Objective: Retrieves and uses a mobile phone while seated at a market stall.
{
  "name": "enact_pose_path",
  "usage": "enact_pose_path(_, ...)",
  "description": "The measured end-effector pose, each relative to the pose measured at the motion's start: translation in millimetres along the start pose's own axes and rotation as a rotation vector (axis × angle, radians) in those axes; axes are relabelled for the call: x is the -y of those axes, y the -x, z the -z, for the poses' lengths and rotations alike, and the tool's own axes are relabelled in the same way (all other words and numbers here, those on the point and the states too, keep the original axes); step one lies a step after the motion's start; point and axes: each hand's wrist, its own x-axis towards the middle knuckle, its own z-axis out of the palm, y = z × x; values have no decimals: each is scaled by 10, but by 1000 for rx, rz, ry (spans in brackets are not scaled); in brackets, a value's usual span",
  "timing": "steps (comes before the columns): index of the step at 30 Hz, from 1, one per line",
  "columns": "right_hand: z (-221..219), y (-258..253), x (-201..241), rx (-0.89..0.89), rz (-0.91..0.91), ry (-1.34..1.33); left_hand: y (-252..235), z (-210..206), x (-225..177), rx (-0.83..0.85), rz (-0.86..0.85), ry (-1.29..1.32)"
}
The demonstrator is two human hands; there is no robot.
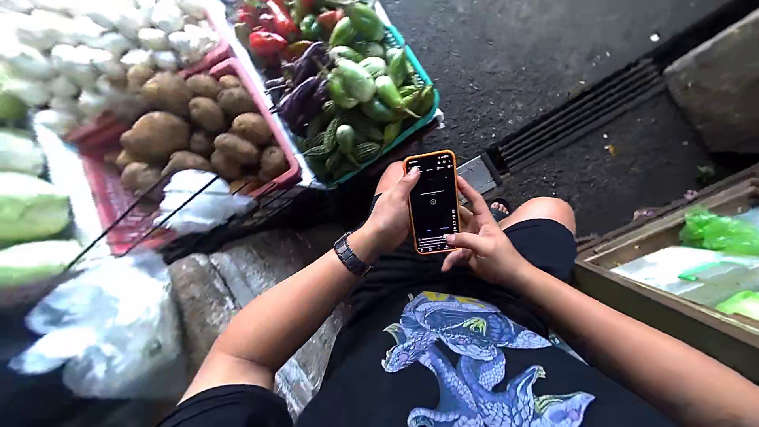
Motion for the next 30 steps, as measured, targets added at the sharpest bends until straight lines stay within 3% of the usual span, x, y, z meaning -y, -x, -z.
enact_pose_path(6, -778, 47, -9, 291, -7, 71, 911, 533, -143, 5, -218, -26)
enact_pose_path(13, -1416, 159, -132, 317, 28, 260, 1443, 773, -121, -150, -440, -58)
enact_pose_path(19, -1670, 193, -309, 295, 59, 361, 1608, 884, -27, -287, -490, -86)
enact_pose_path(30, -1718, 170, -525, 312, 7, 412, 1792, 1201, 200, -203, -467, -59)
